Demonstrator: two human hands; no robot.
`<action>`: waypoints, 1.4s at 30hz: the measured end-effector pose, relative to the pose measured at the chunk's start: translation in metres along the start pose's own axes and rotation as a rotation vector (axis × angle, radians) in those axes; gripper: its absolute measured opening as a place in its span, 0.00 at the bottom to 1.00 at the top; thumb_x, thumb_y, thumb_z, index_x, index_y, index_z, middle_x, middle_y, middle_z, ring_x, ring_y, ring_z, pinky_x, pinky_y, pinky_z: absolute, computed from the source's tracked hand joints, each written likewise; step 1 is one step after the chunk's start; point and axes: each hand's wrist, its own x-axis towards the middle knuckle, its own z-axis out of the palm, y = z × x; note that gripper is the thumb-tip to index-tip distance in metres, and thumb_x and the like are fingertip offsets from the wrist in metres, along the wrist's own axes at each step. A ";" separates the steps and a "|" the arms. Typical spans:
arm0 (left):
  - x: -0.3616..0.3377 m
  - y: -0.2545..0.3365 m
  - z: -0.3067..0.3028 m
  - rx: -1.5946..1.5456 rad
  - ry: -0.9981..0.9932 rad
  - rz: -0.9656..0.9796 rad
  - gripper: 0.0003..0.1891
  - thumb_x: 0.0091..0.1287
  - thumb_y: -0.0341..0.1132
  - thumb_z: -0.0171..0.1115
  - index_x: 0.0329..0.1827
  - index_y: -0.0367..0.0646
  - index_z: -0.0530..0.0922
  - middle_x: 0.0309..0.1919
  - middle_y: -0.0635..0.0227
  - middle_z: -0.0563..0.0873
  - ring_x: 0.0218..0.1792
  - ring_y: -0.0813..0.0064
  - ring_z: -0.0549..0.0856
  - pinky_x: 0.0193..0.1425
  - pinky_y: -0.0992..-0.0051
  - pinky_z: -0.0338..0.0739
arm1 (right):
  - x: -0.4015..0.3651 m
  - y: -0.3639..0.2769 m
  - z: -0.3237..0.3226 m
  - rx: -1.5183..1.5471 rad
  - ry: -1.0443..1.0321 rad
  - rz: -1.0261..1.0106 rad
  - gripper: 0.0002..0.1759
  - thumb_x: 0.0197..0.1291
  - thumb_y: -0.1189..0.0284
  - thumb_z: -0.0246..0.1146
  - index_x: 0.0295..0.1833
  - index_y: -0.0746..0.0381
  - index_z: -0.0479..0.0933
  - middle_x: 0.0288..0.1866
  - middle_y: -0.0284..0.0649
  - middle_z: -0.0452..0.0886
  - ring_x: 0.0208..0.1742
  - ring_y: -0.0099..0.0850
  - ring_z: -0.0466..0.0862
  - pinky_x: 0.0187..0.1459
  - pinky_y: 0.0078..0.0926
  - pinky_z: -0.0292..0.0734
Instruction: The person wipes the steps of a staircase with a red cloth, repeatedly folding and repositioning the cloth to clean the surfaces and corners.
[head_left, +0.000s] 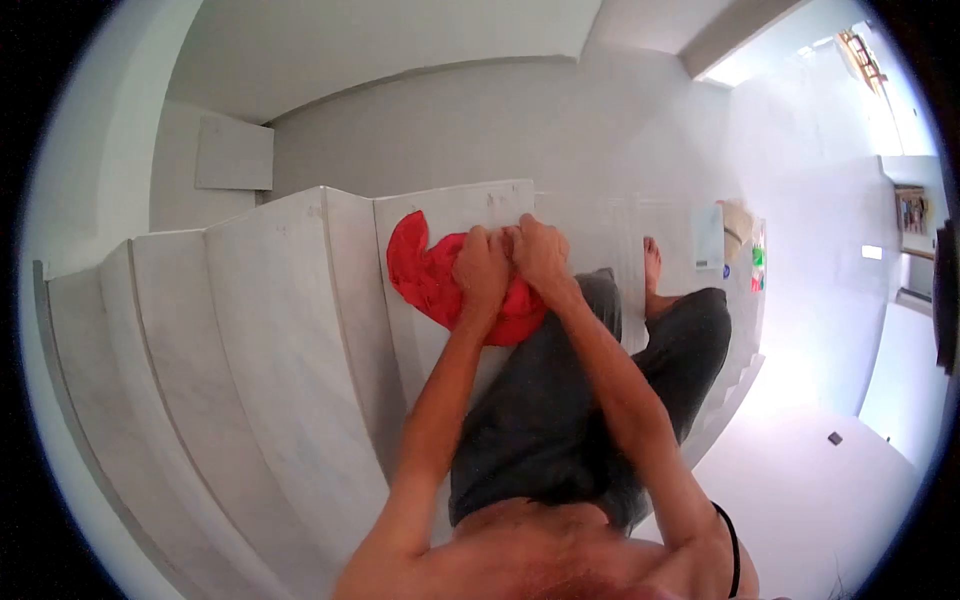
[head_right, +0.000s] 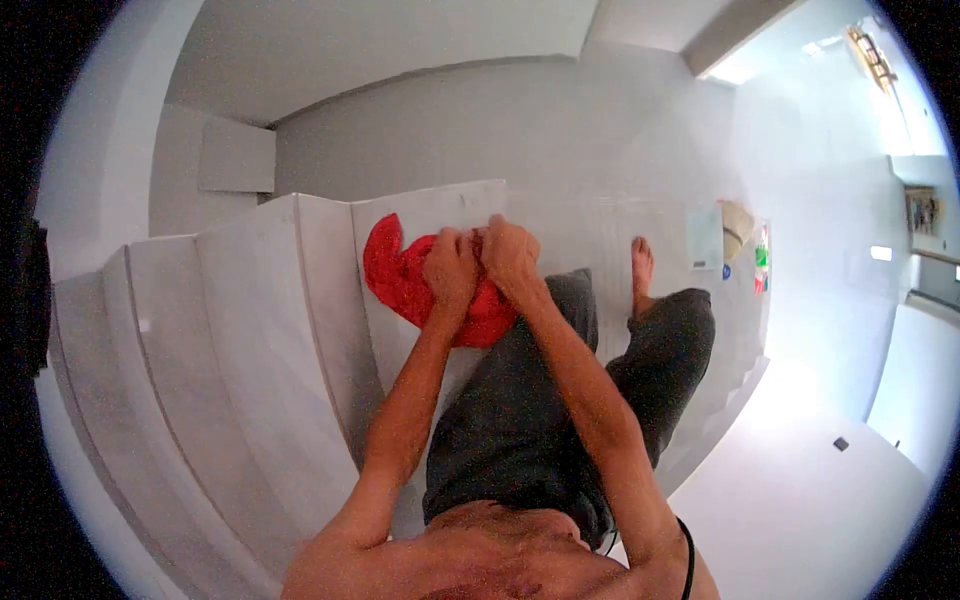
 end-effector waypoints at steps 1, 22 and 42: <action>-0.002 -0.002 0.000 0.004 0.001 -0.036 0.16 0.74 0.44 0.56 0.40 0.38 0.76 0.38 0.46 0.84 0.42 0.41 0.83 0.45 0.49 0.74 | -0.004 0.003 0.003 0.029 0.000 0.002 0.14 0.68 0.64 0.60 0.37 0.64 0.80 0.38 0.53 0.86 0.43 0.54 0.86 0.45 0.51 0.80; 0.003 -0.009 -0.060 -0.391 -0.160 -0.093 0.09 0.67 0.36 0.67 0.37 0.37 0.86 0.31 0.63 0.88 0.32 0.73 0.83 0.38 0.71 0.76 | -0.023 -0.010 0.013 0.922 -0.033 0.062 0.15 0.61 0.66 0.67 0.39 0.69 0.82 0.36 0.56 0.85 0.41 0.48 0.87 0.45 0.44 0.79; 0.040 -0.001 0.008 0.036 0.094 0.185 0.10 0.67 0.38 0.64 0.40 0.40 0.79 0.39 0.54 0.84 0.42 0.47 0.84 0.44 0.53 0.78 | -0.015 0.010 0.009 0.322 0.161 0.046 0.13 0.67 0.66 0.61 0.41 0.66 0.78 0.36 0.56 0.85 0.42 0.58 0.84 0.45 0.52 0.77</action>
